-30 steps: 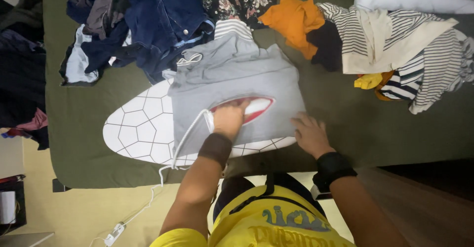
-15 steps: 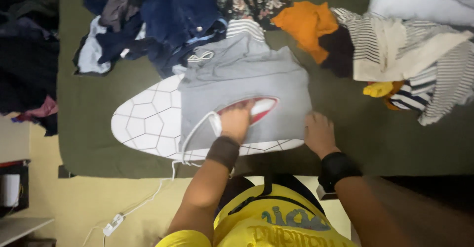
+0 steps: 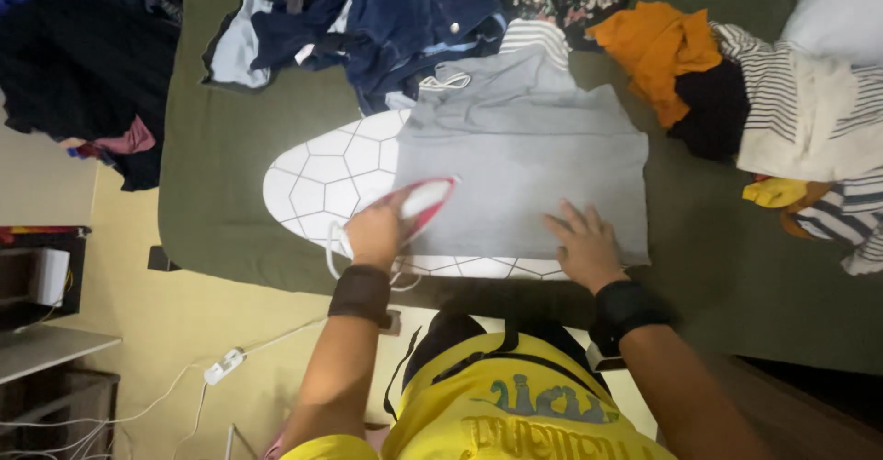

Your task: The person irons a grey shirt by placing it on an ironing board, then pressing it with a handheld iron in several passes, straightening and folding the shirt by hand between passes.

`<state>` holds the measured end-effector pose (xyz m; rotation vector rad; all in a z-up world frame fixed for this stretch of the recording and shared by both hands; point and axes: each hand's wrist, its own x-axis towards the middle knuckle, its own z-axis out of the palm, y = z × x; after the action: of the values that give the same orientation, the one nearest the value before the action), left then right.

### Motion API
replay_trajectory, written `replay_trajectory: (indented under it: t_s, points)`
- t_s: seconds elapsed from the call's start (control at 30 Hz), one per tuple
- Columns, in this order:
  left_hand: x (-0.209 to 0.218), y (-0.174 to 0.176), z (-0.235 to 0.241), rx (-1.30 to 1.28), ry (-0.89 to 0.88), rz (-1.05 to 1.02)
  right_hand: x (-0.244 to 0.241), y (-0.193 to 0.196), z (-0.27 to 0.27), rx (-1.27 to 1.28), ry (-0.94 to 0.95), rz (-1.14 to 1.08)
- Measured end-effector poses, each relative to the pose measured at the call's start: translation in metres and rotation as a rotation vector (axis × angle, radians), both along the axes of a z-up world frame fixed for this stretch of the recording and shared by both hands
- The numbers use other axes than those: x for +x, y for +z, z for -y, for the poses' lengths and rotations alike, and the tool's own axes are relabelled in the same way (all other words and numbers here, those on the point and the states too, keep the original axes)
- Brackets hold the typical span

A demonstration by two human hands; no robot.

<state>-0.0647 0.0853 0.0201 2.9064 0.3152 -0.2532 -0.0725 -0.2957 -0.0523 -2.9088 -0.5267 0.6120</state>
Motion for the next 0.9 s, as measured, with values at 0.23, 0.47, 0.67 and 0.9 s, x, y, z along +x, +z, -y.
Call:
replay_trajectory:
  t_s: [0.23,0.47,0.67,0.9]
  points:
    - [-0.024,-0.001,-0.01,-0.093,-0.57,0.036,-0.005,-0.007,0.004,0.056,-0.007,0.036]
    - [-0.004,-0.025,0.007,0.046,-0.412,0.294,-0.019,-0.005,0.015,0.109,-0.058,0.045]
    - [0.007,-0.024,0.029,-0.044,-0.481,0.143,-0.026,0.003,0.033,0.066,-0.101,-0.022]
    - [0.011,-0.026,0.095,-0.13,-0.751,0.225,-0.037,-0.016,0.076,0.057,-0.227,0.004]
